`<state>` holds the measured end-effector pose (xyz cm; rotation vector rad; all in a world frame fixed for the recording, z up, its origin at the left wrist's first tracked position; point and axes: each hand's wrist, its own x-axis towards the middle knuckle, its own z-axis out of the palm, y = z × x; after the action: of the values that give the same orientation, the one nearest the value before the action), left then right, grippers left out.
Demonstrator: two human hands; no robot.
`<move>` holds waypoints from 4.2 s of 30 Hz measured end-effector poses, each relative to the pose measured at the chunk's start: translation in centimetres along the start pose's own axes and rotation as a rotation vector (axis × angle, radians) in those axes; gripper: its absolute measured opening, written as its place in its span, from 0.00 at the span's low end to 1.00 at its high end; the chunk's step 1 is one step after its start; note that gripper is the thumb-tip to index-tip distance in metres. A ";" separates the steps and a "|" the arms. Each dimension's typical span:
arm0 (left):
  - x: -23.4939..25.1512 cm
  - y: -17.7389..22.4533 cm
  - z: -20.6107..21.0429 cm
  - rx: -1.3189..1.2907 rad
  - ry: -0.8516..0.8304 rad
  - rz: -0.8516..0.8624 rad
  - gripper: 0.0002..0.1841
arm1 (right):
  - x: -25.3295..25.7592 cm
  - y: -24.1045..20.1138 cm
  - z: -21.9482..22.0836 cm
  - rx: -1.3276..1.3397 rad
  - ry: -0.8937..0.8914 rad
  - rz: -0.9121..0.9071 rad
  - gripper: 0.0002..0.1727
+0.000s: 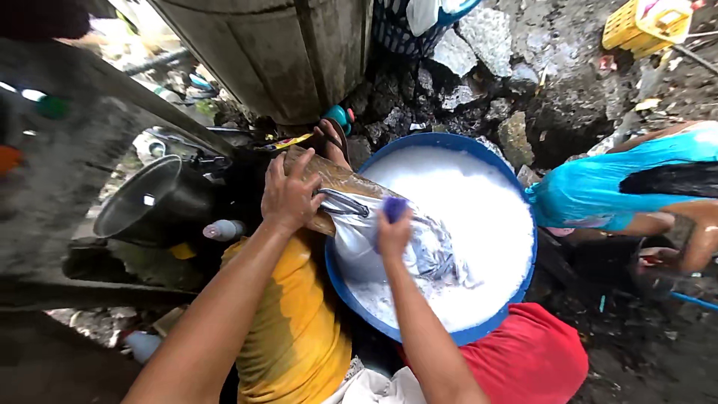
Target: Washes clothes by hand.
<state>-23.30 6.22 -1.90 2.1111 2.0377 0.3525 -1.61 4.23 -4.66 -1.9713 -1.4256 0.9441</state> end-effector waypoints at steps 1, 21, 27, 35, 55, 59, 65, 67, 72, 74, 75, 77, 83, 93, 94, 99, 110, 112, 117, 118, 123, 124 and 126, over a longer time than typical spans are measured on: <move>-0.2 0.1 0.0 0.000 -0.025 -0.009 0.13 | -1.8 -2.5 1.9 -0.034 -0.101 -0.126 0.35; -0.3 0.2 0.1 0.009 0.015 -0.016 0.13 | 6.2 3.9 -3.4 -0.121 -0.022 0.002 0.37; -0.1 0.4 0.2 0.034 0.026 -0.031 0.14 | 6.8 1.9 -1.2 0.015 0.071 0.055 0.38; -0.2 0.4 0.0 0.035 -0.004 -0.044 0.15 | 7.1 3.9 -3.4 -0.094 -0.022 0.010 0.39; 0.2 0.5 -0.1 0.050 -0.027 -0.061 0.15 | 9.0 11.0 -10.0 0.086 -0.285 0.190 0.29; 0.1 0.6 -0.1 0.052 -0.033 -0.061 0.16 | 1.7 11.5 -8.0 -0.131 -1.010 -0.164 0.16; 0.0 0.8 0.0 0.059 0.007 -0.054 0.15 | -3.5 18.3 -4.6 -0.690 -0.987 0.140 0.24; -0.1 0.7 0.0 0.059 0.009 -0.061 0.16 | -5.2 18.0 -4.1 -0.621 -0.891 0.236 0.27; 0.0 0.6 -0.2 0.036 -0.009 -0.056 0.16 | -1.8 13.6 -6.0 -0.708 -1.175 -0.009 0.23; 0.0 0.6 -0.1 0.047 -0.011 -0.057 0.15 | 0.0 11.4 -8.1 -0.799 -1.191 -0.109 0.22; 0.1 0.5 -0.1 0.053 -0.018 -0.063 0.15 | 0.8 10.1 -9.3 -0.823 -1.162 -0.133 0.20; 0.2 0.2 0.1 0.062 -0.020 -0.065 0.16 | 2.4 8.6 -11.0 -0.718 -0.997 -0.214 0.17; 0.2 -0.3 0.7 0.083 0.008 -0.066 0.17 | 1.6 -3.2 -3.4 0.126 -0.396 -0.254 0.37; -0.2 0.2 0.6 0.080 0.038 -0.051 0.16 | 8.6 9.9 -7.4 -0.085 0.039 0.275 0.41; -0.2 0.2 0.7 0.076 0.049 -0.042 0.16 | 9.2 10.4 -7.8 -0.088 0.072 0.340 0.42; -0.2 0.0 0.7 0.093 0.040 -0.033 0.15 | 2.8 -2.0 1.3 0.109 -0.052 0.025 0.37; 0.0 1.0 0.4 0.125 0.028 -0.007 0.15 | 6.6 14.4 -11.8 -0.131 -0.088 0.409 0.43; -0.6 3.8 0.2 0.086 -0.044 -0.040 0.15 | 6.5 14.0 -12.7 -0.245 -0.111 0.417 0.43; -3.7 18.4 -3.3 -0.547 -0.057 -0.020 0.15 | 3.0 9.9 -15.0 -0.348 -0.270 0.014 0.62; -4.5 20.7 -4.6 -0.681 -0.001 0.047 0.14 | 2.1 9.6 -15.6 -0.310 -0.319 -0.048 0.67; -5.1 28.9 -16.6 -1.147 0.340 0.509 0.06 | -1.3 8.8 -18.2 -0.166 -0.302 -0.179 0.78; -5.1 30.1 -19.4 -1.172 0.387 0.595 0.07 | -1.8 8.8 -18.2 -0.143 -0.251 -0.197 0.75; -5.2 30.8 -23.7 -1.195 0.430 0.694 0.05 | -2.4 8.5 -18.2 -0.144 -0.171 -0.213 0.61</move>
<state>-1.07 -0.93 29.62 1.8098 0.6473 1.6944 17.16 -0.91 0.78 -1.8274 -1.8049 0.9540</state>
